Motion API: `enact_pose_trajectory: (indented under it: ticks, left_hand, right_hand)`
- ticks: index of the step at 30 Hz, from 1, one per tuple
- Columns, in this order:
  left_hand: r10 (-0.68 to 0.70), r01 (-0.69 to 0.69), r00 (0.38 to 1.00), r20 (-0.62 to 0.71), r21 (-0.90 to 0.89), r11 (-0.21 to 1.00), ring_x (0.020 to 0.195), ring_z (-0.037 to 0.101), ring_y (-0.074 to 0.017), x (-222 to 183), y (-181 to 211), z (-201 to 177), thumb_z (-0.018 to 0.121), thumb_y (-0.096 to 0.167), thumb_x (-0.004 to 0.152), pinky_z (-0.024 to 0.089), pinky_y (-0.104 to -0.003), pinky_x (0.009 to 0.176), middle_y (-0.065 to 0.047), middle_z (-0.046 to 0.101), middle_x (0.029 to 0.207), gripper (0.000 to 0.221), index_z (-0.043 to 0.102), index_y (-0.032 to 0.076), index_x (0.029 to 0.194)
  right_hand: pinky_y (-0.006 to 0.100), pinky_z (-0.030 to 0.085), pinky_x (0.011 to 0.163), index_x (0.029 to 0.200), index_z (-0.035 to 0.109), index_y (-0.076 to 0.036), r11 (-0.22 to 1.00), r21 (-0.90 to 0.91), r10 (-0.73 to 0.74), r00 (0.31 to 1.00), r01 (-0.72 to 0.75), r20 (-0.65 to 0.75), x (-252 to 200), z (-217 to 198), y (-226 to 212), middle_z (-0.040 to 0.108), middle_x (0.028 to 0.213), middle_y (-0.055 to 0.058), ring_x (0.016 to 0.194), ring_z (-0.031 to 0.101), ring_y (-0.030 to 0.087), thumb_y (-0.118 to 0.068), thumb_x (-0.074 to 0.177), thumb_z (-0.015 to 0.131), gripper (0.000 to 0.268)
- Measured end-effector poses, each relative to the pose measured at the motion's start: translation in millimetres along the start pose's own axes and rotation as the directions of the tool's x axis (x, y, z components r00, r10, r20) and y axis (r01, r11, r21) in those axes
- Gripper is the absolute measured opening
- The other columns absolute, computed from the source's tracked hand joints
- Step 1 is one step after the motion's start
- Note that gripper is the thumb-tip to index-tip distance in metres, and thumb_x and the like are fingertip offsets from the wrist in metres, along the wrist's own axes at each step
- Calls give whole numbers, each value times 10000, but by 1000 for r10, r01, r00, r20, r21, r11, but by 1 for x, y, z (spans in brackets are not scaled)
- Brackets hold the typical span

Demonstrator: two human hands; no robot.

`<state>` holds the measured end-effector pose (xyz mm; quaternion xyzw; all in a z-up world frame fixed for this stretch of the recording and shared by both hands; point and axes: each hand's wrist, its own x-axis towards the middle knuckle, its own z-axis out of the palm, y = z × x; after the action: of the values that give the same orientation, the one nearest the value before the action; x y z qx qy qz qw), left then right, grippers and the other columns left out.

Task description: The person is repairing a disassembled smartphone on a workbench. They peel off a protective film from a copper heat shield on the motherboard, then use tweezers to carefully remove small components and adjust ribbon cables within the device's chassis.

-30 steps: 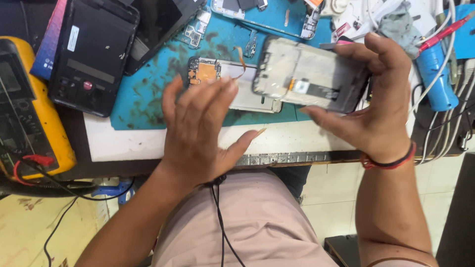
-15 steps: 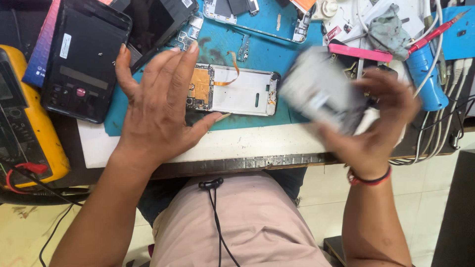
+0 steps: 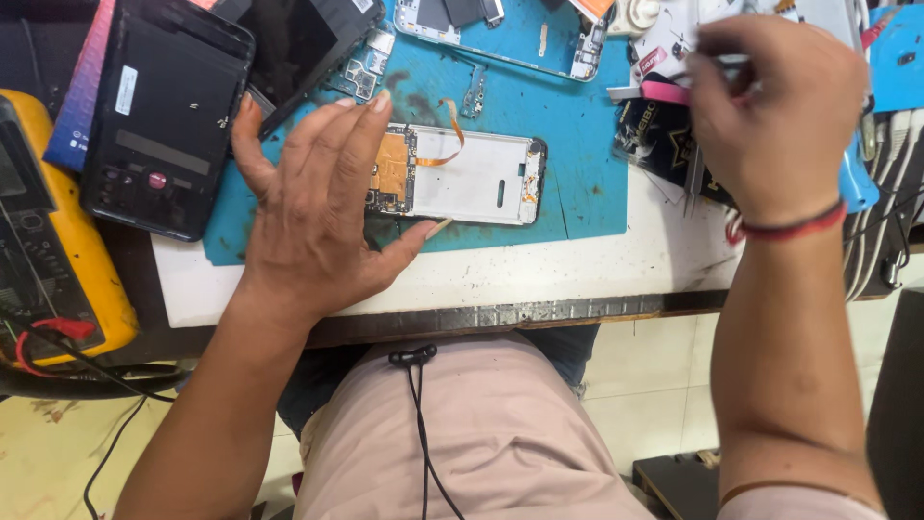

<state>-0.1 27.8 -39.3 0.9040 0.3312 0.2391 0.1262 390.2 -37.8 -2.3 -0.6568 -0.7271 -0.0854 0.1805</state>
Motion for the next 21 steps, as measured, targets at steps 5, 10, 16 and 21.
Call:
enact_pose_trajectory:
  ticks: [5,10,16,21]
  left_hand:
    - [-7,6,1000,-18,-17,1000,1406,488,-301,-2,-1,-3,926,517,866,60,-648,1234,-143,550,1447,1032,374,34,1592]
    - [5,-6,1000,-26,-50,999,1417,486,-296,-2,-2,-3,923,468,880,58,-639,1254,-129,547,1461,986,365,17,1556]
    - [19,-22,999,-46,-64,998,1418,479,-289,-3,-3,-5,927,473,880,48,-635,1245,-127,547,1461,983,377,13,1551]
    - [39,-45,997,-71,-91,995,1419,489,-312,-5,-6,-1,889,478,860,37,-636,1241,-135,553,1460,973,383,4,1542]
  right_hand:
    - [329,527,789,1030,745,-85,916,-330,-194,972,227,129,37,-4,-17,732,919,63,828,694,226,-38,846,732,190]
    - [302,526,746,947,747,-144,803,-466,-299,927,372,225,45,-1,-11,724,832,-2,742,685,172,-109,769,725,182]
    - [360,512,695,991,691,-56,986,-10,166,980,-166,107,26,22,43,727,851,61,733,693,181,-142,931,653,111]
    - [325,470,653,1083,667,-24,625,609,507,847,-488,159,0,17,65,676,853,63,701,627,157,-97,1014,635,106]
